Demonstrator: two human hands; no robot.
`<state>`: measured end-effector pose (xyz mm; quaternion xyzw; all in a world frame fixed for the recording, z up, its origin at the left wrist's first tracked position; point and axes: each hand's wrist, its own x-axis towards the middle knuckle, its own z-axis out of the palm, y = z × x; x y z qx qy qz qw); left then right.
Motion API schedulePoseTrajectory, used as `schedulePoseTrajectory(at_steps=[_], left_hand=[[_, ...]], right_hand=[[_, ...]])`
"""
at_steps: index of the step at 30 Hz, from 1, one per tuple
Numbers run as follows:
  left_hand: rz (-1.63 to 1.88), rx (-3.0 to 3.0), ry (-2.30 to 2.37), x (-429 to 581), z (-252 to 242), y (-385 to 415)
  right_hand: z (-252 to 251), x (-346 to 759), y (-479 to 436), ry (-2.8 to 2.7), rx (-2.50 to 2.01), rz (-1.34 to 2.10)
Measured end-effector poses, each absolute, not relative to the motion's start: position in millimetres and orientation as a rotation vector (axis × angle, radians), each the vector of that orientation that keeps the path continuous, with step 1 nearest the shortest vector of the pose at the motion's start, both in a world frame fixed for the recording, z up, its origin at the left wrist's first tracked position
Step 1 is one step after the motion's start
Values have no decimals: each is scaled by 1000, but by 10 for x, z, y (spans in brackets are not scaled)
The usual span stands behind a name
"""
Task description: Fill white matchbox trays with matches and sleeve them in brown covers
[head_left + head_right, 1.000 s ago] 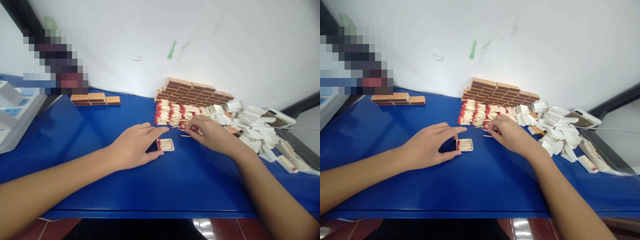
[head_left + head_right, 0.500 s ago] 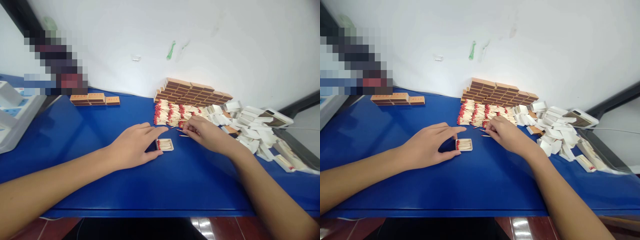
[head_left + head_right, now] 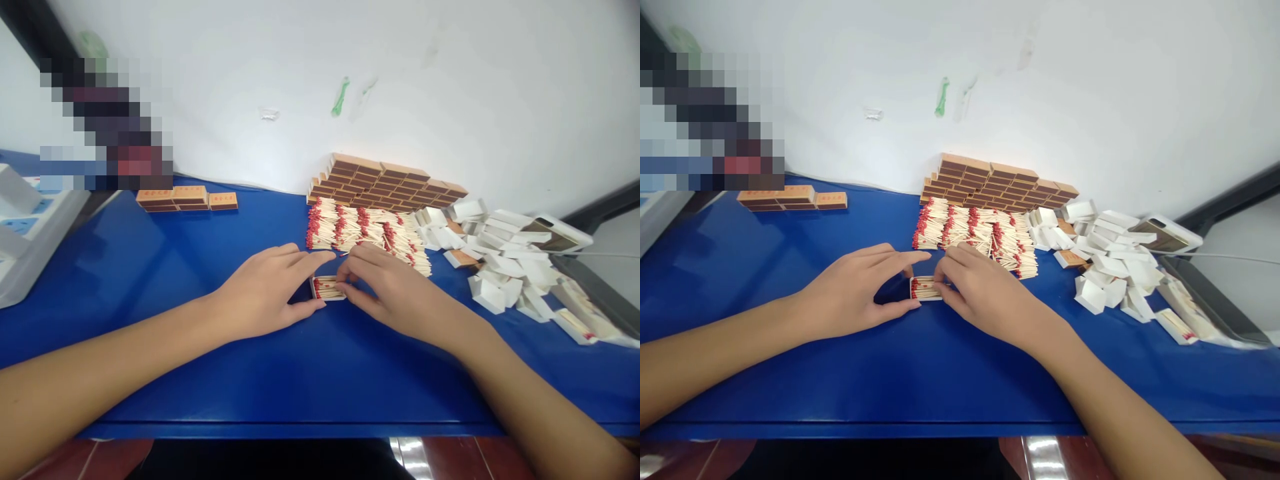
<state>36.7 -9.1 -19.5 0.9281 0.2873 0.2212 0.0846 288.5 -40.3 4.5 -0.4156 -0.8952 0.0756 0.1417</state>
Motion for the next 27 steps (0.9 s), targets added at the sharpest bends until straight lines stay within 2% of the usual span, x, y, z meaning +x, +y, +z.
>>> schedulePoseTrajectory(at_steps=[27], left_hand=[[640,2780,846,349,-204,-92]], right_hand=[[67,3050,-287,-2489,-1307,445]])
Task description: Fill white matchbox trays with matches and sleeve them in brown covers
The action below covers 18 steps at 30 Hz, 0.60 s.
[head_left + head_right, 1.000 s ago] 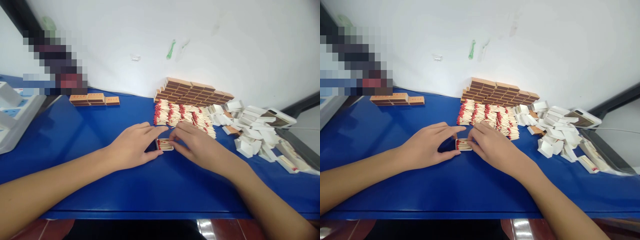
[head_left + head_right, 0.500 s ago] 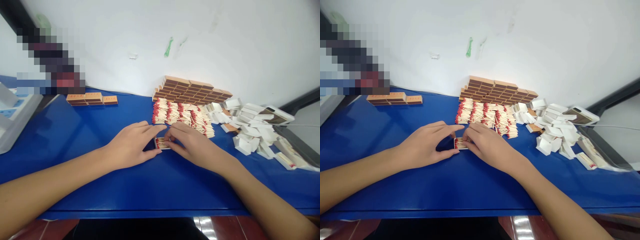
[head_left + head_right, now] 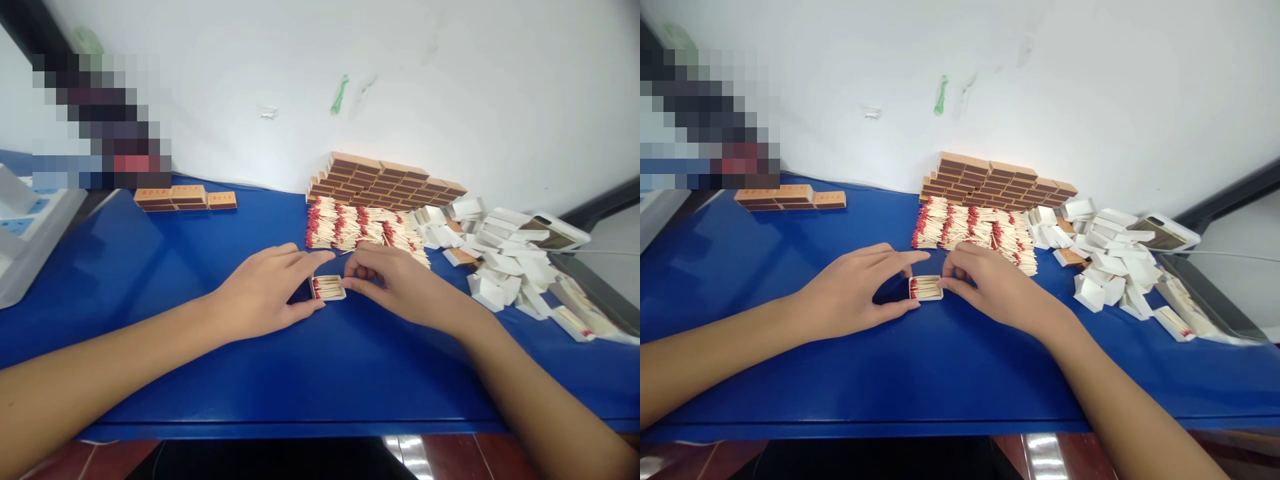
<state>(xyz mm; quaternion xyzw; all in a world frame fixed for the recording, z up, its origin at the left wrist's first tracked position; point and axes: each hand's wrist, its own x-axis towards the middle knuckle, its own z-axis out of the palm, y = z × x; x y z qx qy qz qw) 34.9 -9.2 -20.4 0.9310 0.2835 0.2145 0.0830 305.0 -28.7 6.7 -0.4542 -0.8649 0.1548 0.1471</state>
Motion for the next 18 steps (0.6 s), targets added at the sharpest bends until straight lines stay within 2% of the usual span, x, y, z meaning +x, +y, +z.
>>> schedulePoseTrajectory(at_steps=[10,15,18], left_hand=[[655,2784,842,342,-213,-83],[629,2786,850,339,-198,-92],[618,2792,850,338,-195,-102]], right_hand=[[79,3048,-292,-2453,-1325,446],[159,3382,-164,-2375,-1500,327],[178,3534,-100,-2417,-1607,409]])
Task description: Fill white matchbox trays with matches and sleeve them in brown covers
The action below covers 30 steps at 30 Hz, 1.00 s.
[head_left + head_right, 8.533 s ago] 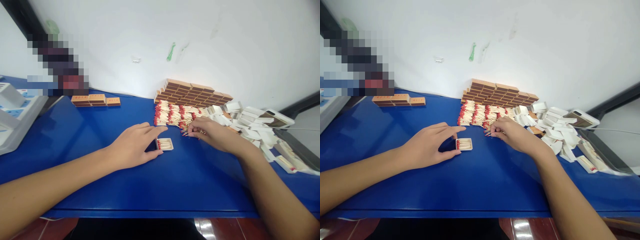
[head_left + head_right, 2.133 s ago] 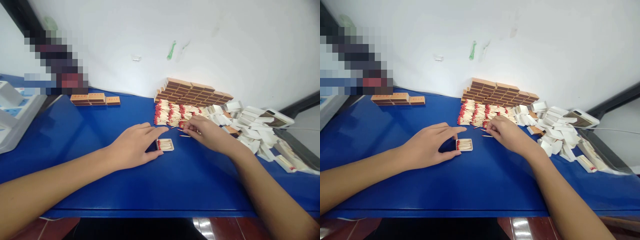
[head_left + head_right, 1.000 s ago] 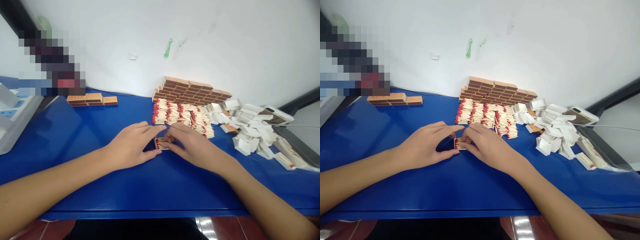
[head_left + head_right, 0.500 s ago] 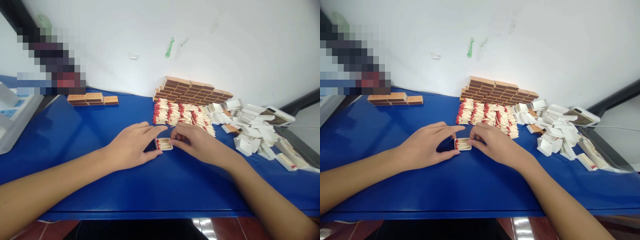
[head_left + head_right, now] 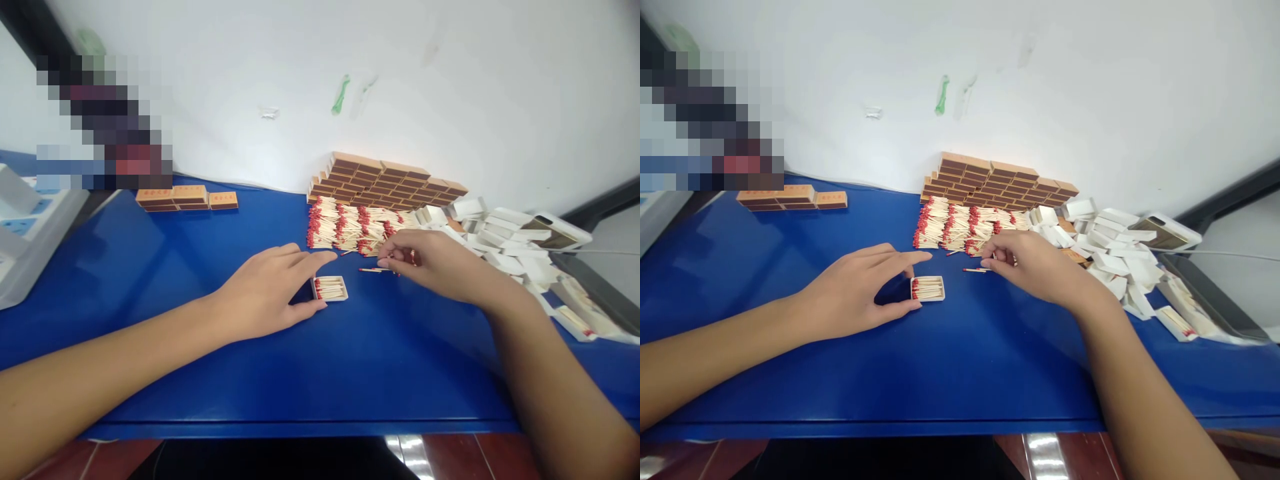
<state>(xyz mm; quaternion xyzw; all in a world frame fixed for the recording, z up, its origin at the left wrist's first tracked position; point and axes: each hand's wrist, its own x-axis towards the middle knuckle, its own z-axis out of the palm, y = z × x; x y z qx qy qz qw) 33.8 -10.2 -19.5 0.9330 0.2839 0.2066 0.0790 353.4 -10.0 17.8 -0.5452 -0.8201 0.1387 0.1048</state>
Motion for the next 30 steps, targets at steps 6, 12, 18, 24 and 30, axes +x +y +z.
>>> schedulePoseTrajectory(at_steps=[6,12,18,24,30], left_hand=[[615,2778,847,339,-201,-102],[627,2793,844,337,-207,-102],[624,2790,840,333,-207,-100],[618,2786,840,344,-199,-102],[627,2789,848,343,-205,-97]], right_hand=[[173,3535,-96,-2440,-1661,498],[146,3626,-74,-2473,-1702,531],[161,3577,-80,-2438,-1690,532],[122,3413,-106,-2435,-1589,548],[70,3416,-92,-2452,-1586,514]])
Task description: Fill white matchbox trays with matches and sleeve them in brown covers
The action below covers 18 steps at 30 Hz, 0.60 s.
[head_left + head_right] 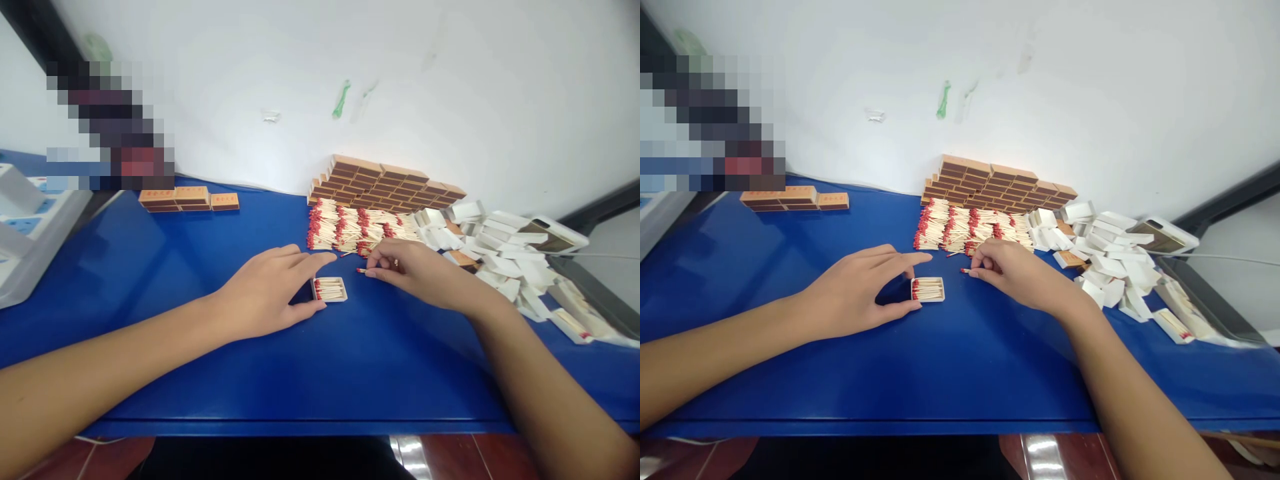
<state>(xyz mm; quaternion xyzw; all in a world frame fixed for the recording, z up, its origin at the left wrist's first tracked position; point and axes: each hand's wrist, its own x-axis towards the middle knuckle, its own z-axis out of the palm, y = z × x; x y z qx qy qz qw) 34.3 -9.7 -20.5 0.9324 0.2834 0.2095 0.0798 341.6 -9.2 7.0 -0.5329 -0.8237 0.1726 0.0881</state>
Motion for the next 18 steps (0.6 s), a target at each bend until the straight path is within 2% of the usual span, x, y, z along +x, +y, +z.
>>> schedulePoseTrajectory(at_steps=[9,18], left_hand=[[627,2787,845,350,-201,-96],[633,2776,833,354,-205,-86]], right_hand=[[70,3397,-116,-2497,-1587,505],[77,2883,-401,-2515,-1317,378]])
